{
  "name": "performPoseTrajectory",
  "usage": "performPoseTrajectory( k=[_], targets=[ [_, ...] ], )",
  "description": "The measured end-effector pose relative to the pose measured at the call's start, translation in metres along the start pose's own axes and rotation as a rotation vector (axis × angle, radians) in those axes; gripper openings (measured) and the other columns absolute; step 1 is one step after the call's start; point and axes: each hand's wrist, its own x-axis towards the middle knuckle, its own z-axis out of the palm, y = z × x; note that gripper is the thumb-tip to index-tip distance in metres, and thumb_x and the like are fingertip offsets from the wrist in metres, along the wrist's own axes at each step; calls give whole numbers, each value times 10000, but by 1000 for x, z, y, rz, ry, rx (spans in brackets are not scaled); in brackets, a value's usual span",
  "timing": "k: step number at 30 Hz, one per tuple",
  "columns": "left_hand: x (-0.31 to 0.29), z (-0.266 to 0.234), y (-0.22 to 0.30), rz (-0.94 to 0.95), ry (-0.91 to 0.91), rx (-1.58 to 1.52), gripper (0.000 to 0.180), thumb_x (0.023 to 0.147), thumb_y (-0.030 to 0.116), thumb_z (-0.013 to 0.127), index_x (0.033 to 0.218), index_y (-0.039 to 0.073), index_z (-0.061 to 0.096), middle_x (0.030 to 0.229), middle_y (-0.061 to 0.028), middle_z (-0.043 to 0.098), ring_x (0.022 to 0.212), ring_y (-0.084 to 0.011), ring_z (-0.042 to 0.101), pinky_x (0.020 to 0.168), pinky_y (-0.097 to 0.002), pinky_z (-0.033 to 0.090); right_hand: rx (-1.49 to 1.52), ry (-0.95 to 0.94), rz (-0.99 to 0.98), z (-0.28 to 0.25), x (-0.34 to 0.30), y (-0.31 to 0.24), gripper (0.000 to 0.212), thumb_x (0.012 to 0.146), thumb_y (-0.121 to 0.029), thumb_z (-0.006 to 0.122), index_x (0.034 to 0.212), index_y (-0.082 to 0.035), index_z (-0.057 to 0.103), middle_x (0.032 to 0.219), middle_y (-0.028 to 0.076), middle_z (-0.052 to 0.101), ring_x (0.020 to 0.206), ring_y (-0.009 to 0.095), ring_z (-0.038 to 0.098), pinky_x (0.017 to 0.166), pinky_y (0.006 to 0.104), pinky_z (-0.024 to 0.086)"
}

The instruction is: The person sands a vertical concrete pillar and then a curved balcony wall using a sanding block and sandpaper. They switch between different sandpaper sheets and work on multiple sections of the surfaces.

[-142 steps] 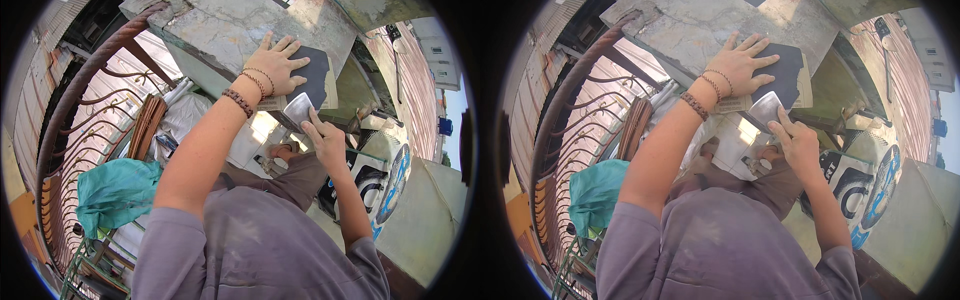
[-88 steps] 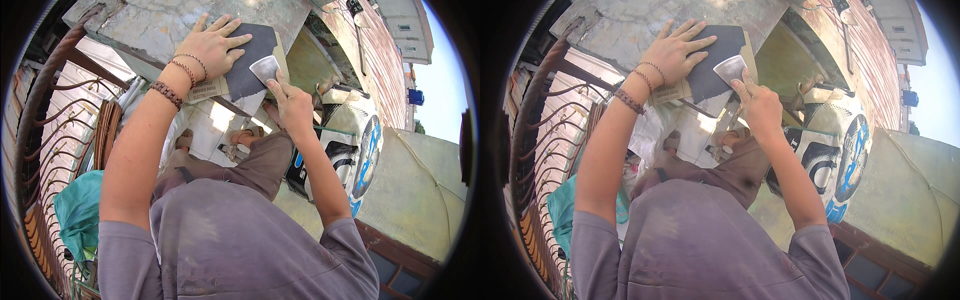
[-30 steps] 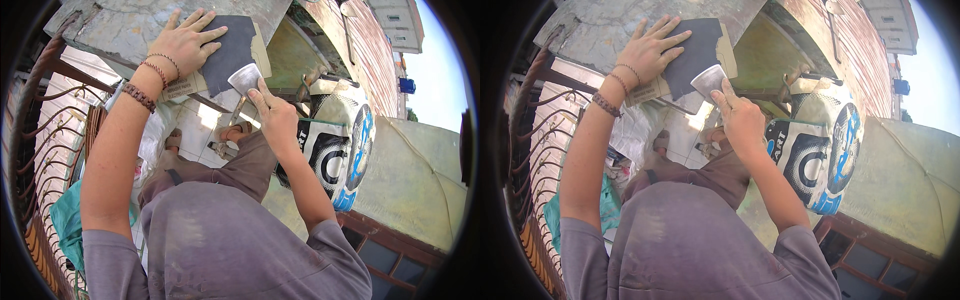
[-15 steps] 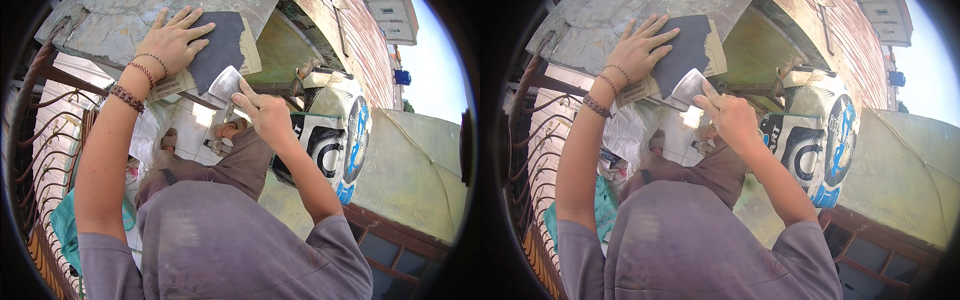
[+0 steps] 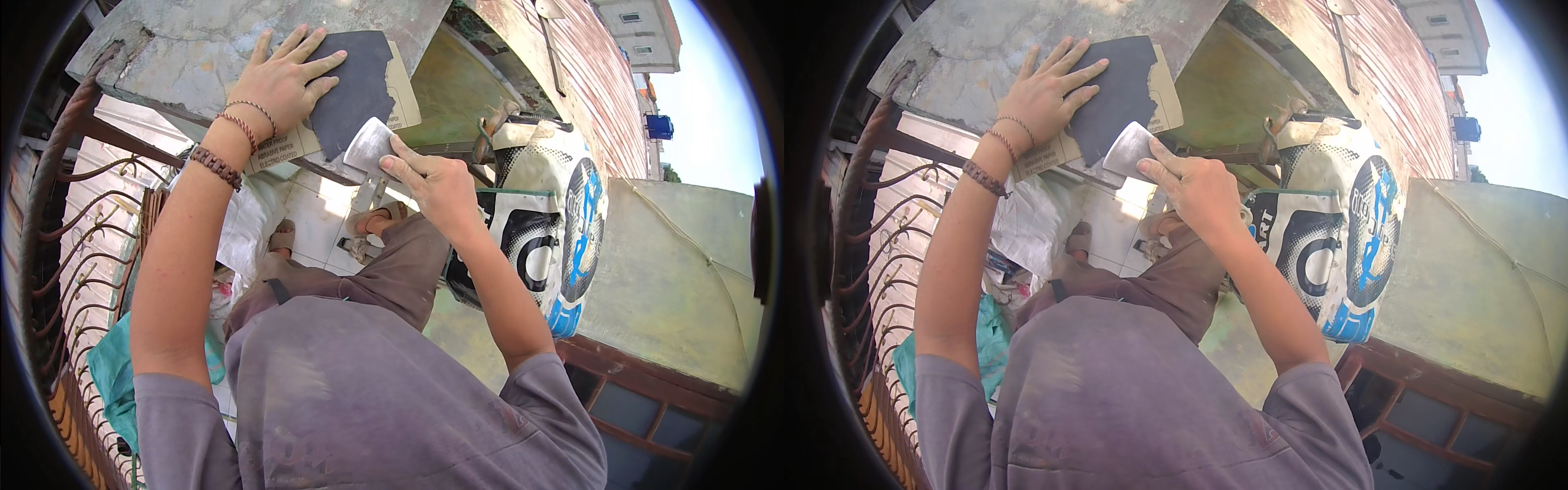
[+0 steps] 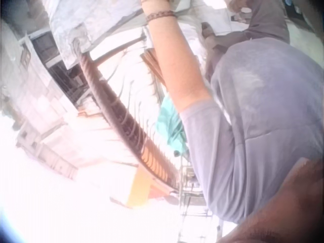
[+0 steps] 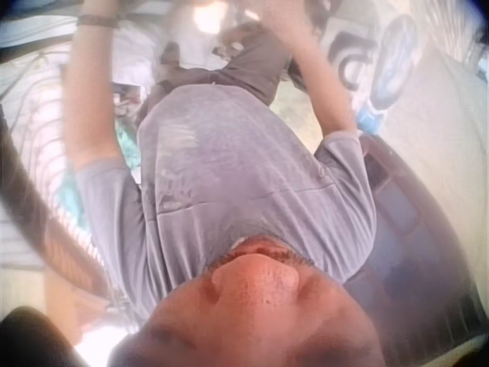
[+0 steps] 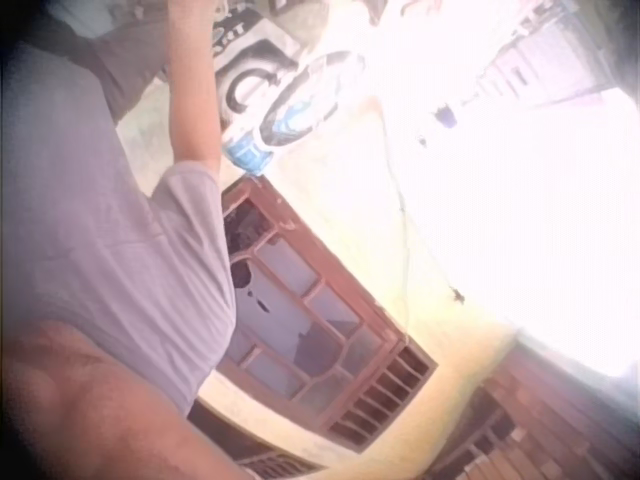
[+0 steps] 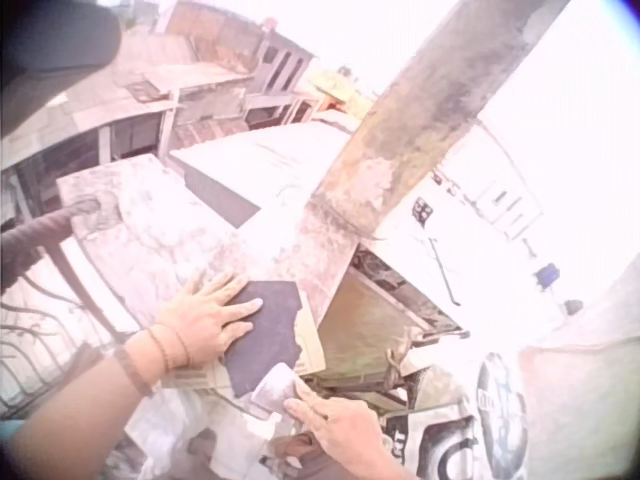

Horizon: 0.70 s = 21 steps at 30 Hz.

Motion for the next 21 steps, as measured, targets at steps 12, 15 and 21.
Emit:
performPoseTrajectory(
  k=[12, 15, 21],
  targets=[
    [-25, -23, 14, 362, -12, -219, 419, 953, 386, 593, 1351, 264, 634, 1546, -181, 398, 1466, -401, 286, 1216, -548, 157, 1118, 216, 569, 45, -90, 59, 540, 1005, -327, 628, 1436, -23, 510, 618, -54, 403, 471, 49, 369, 423, 217, 314],
    [-22, -21, 7, 376, -78, -243, 539, 872, 527, 663, 1337, 257, 647, 1575, -205, 343, 1484, -419, 238, 1216, -565, 119, 1219, 137, 550, 60, -113, 60, 564, 1014, -337, 608, 1470, -36, 469, 640, -39, 412, 486, 65, 397, 444, 223, 346],
    [-22, -20, 5, 384, -62, -368, 441, 826, 503, 733, 1115, 171, 751, 1515, -185, 446, 1466, -400, 296, 1212, -562, 130, 1513, -29, 354, 39, -124, 42, 499, 1040, -383, 530, 1331, 23, 538, 681, 39, 526, 499, 101, 474, 451, 250, 419]
  ],
)
